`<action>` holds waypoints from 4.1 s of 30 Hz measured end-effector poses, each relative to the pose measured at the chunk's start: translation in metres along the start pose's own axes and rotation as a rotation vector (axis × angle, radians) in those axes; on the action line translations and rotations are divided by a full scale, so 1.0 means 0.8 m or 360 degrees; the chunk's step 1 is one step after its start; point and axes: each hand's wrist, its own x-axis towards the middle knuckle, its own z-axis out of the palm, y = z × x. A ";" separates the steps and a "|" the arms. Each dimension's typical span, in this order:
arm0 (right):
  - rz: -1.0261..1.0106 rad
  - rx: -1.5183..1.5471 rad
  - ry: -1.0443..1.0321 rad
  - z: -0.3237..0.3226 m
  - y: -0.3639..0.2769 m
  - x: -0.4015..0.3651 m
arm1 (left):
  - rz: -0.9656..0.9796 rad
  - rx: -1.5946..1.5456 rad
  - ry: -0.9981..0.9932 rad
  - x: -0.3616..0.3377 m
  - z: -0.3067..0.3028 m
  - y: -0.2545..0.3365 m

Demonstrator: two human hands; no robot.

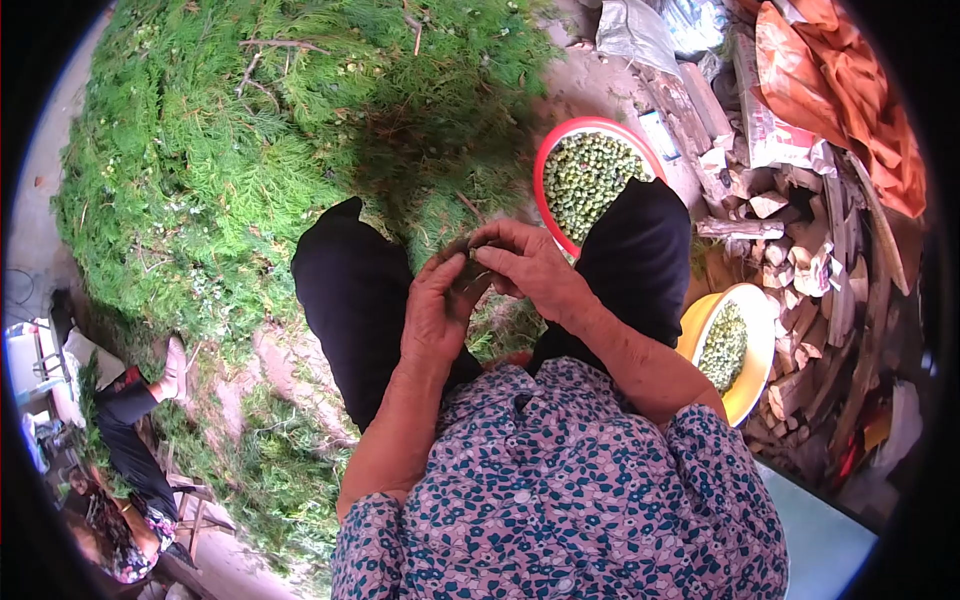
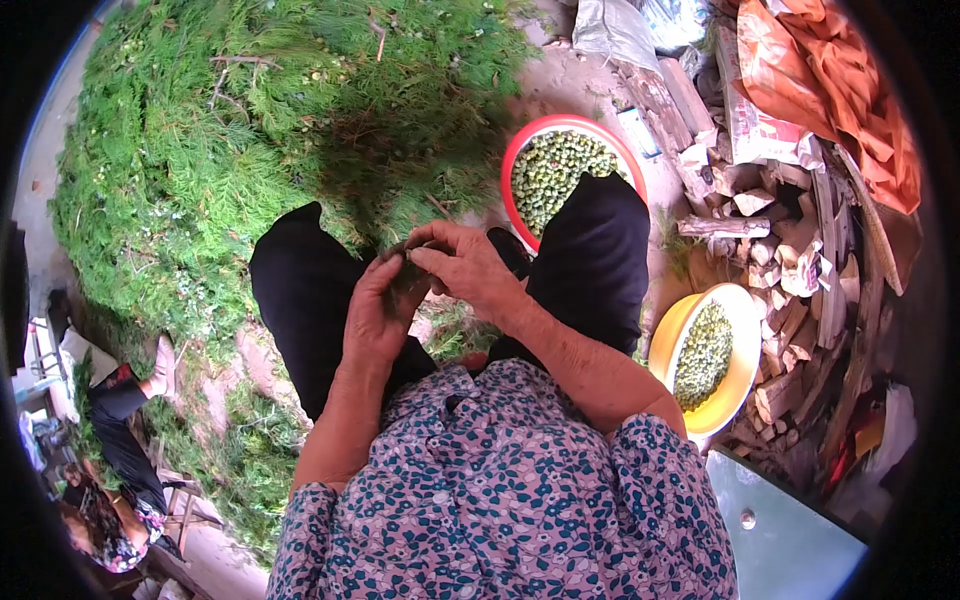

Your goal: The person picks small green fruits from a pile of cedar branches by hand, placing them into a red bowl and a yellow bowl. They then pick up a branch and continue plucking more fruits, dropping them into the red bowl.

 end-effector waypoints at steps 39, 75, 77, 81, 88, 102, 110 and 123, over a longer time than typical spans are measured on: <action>0.0547 -0.2177 -0.0027 -0.213 0.301 0.138 | 0.0657 0.2083 0.0227 0.065 0.058 0.168; 0.0061 -0.2003 0.2002 -0.230 0.137 0.182 | 0.1010 0.0388 0.0658 0.045 0.039 0.213; 0.0290 -0.1990 0.2147 -0.223 0.091 0.180 | 0.1092 0.0355 0.0756 0.045 0.036 0.213; 0.0046 -0.1591 0.1775 -0.204 0.028 0.210 | 0.1220 0.0303 0.0836 0.043 0.034 0.213; -0.0858 -0.1580 0.1075 -0.057 -0.122 0.212 | 0.1229 -0.0033 0.0648 0.032 -0.014 0.243; -0.0666 -0.0468 0.0618 0.005 -0.092 0.180 | 0.1034 -0.0582 -0.0023 -0.027 -0.094 0.259; -0.0627 -0.0266 0.0492 0.020 -0.078 0.168 | 0.0909 -0.0354 0.0162 -0.005 -0.029 0.253; -0.0427 -0.0351 0.0408 0.027 -0.140 0.197 | 0.0951 -0.0586 0.0054 0.051 -0.022 0.305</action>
